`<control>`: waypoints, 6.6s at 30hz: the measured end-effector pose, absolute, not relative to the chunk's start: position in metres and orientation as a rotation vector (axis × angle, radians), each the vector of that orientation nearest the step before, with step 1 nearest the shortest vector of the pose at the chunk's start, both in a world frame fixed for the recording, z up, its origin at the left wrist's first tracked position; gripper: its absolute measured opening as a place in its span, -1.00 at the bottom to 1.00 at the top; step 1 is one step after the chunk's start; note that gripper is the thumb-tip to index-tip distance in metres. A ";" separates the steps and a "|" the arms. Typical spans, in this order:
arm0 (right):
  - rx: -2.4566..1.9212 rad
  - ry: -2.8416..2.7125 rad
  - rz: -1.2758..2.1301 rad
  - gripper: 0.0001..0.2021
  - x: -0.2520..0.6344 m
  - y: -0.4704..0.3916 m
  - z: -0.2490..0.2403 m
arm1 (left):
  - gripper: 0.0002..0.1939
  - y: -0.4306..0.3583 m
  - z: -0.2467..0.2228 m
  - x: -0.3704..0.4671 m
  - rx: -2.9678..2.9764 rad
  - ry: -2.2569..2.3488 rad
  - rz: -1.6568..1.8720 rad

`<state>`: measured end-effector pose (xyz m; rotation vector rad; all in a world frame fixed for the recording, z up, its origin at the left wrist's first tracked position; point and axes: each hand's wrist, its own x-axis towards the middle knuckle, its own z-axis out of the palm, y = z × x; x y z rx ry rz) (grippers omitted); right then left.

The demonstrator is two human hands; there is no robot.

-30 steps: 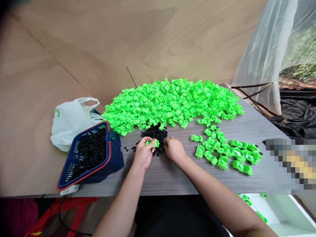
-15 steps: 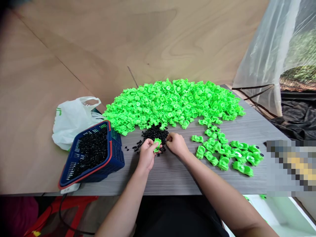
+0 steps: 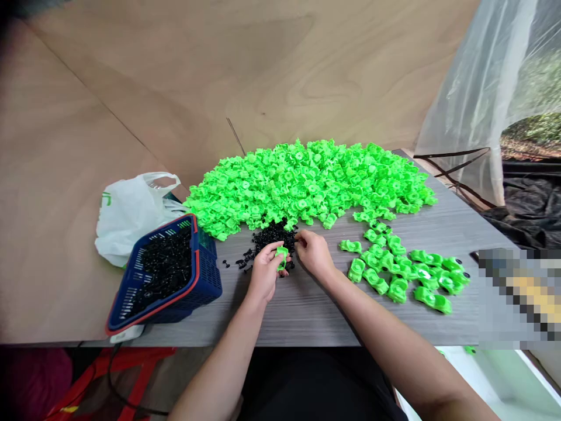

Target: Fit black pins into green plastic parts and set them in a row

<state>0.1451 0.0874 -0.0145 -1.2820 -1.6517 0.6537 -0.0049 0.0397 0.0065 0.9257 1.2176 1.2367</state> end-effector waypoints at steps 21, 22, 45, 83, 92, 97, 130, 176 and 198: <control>-0.968 -1.732 0.743 -0.93 0.144 0.068 -0.008 | -0.57 0.040 0.006 -0.007 0.998 1.153 1.212; -0.955 -1.731 0.733 -0.94 0.143 0.068 -0.010 | -0.58 0.040 0.005 -0.007 1.012 1.172 1.214; -0.905 -1.675 0.615 -0.96 0.136 0.062 -0.018 | -0.65 0.042 0.001 -0.008 1.048 1.185 1.291; -1.215 -1.668 0.908 -0.72 0.192 0.085 0.004 | -0.67 0.027 0.007 0.014 1.112 1.242 1.269; -1.763 -2.497 0.123 -0.71 0.235 0.098 0.001 | -0.69 -0.001 -0.003 0.037 2.091 1.386 0.805; -1.829 -2.353 0.082 -0.60 0.233 0.109 0.002 | -0.70 0.000 -0.013 0.041 2.171 1.421 0.700; -1.536 -2.437 0.824 -0.61 0.202 0.044 0.019 | -0.73 0.030 0.003 -0.003 1.593 1.537 1.282; -0.937 -0.993 1.453 -0.71 0.154 0.031 0.011 | -0.56 0.021 0.011 0.005 1.160 1.201 1.218; -1.054 -1.960 0.548 -0.79 0.144 0.026 0.018 | -0.56 0.019 0.013 0.000 1.067 1.237 1.159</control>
